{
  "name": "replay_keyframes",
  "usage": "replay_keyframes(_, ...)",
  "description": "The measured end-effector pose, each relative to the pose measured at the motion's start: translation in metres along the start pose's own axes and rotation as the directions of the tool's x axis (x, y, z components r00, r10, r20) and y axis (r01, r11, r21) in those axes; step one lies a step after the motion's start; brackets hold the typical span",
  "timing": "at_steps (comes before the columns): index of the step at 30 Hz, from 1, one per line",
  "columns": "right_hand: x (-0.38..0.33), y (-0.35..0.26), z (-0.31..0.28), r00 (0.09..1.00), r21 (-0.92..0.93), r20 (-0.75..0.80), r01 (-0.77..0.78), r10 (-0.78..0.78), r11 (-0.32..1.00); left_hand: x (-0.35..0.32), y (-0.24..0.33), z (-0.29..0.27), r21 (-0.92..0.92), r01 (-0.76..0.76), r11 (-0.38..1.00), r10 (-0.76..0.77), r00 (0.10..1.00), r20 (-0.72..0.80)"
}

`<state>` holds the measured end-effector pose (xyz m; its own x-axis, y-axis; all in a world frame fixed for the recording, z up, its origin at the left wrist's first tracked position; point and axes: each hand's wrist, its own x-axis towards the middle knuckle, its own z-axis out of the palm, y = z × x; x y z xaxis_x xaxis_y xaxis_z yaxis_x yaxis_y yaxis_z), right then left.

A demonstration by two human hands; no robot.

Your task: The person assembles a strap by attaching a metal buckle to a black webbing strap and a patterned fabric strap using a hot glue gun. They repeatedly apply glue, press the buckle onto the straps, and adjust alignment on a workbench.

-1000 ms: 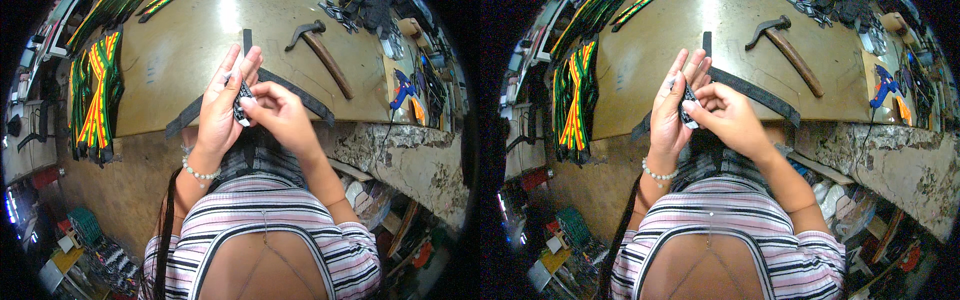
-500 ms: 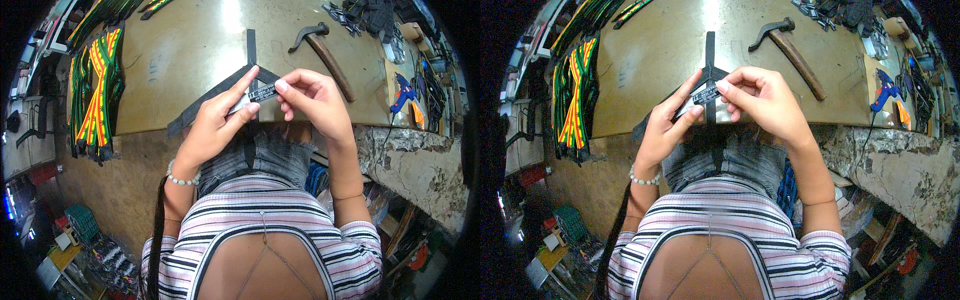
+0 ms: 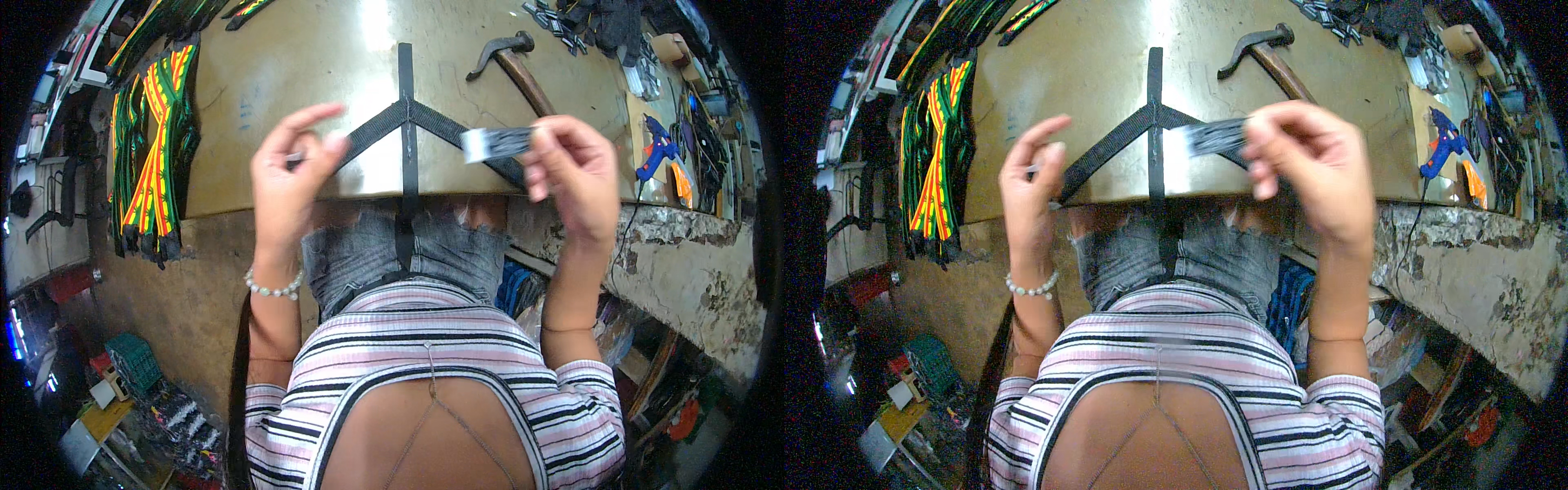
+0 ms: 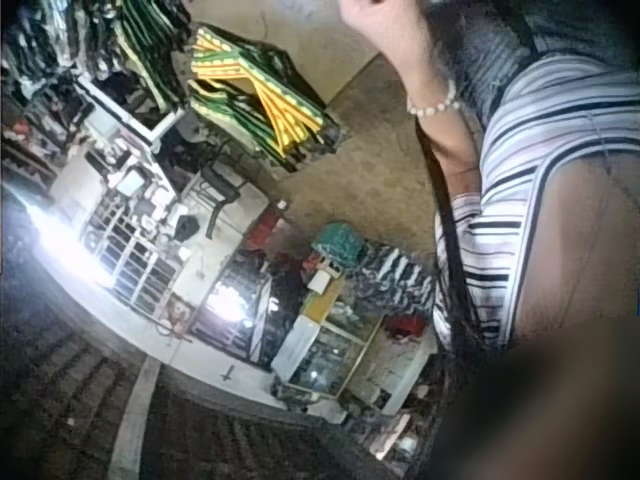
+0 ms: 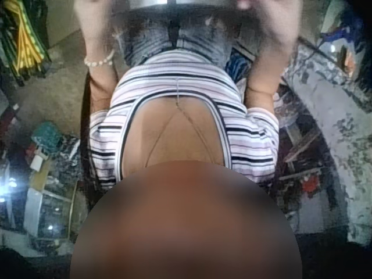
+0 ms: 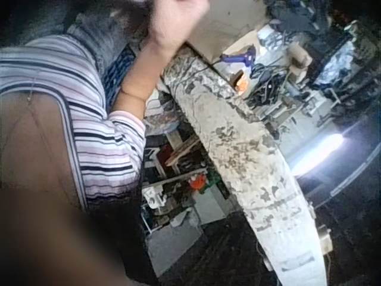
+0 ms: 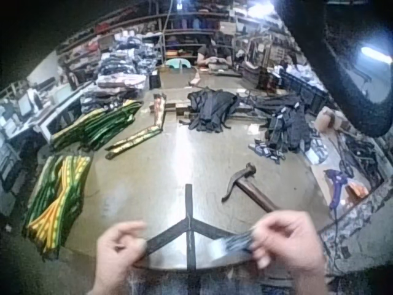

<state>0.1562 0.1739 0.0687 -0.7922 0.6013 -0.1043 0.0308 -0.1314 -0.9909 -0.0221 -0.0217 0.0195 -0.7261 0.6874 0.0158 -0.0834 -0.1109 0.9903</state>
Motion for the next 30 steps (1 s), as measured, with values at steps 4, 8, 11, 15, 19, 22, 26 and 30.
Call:
replay_keyframes(4,-0.002,0.036,0.016,0.971,0.228,0.223,-0.132,0.080,0.965,-0.004,-0.025,0.024,-0.130,0.114,0.985,-0.084,0.973,0.215)
replay_keyframes(8,-0.003,0.064,0.027,0.977,0.258,0.205,-0.117,0.064,0.959,-0.009,-0.030,0.034,-0.164,0.139,0.977,-0.096,0.965,0.244)
replay_keyframes(11,-0.003,0.065,0.027,0.980,0.164,0.178,-0.118,0.088,0.979,-0.010,-0.024,0.036,0.029,0.237,0.971,-0.238,0.956,0.168)
replay_keyframes(15,-0.002,0.059,0.024,0.977,0.233,0.183,-0.154,0.112,0.960,-0.009,-0.020,0.037,0.050,0.171,0.984,-0.176,0.976,0.128)
replay_keyframes(19,-0.004,0.059,0.023,0.982,0.259,0.151,-0.153,0.117,0.954,-0.013,-0.019,0.036,0.102,0.169,0.980,-0.180,0.976,0.120)
replay_keyframes(22,-0.006,0.060,0.024,0.987,0.127,0.159,-0.016,-0.005,0.992,-0.015,-0.016,0.039,0.116,0.145,0.983,-0.158,0.981,0.110)
replay_keyframes(26,-0.007,0.058,0.026,0.990,0.121,0.136,-0.054,0.037,0.991,-0.015,-0.013,0.040,0.186,0.079,0.979,-0.096,0.992,0.082)
replay_keyframes(30,-0.007,0.056,0.029,0.989,0.141,0.141,-0.062,0.042,0.988,-0.012,-0.017,0.039,0.221,-0.004,0.975,-0.018,0.995,0.099)
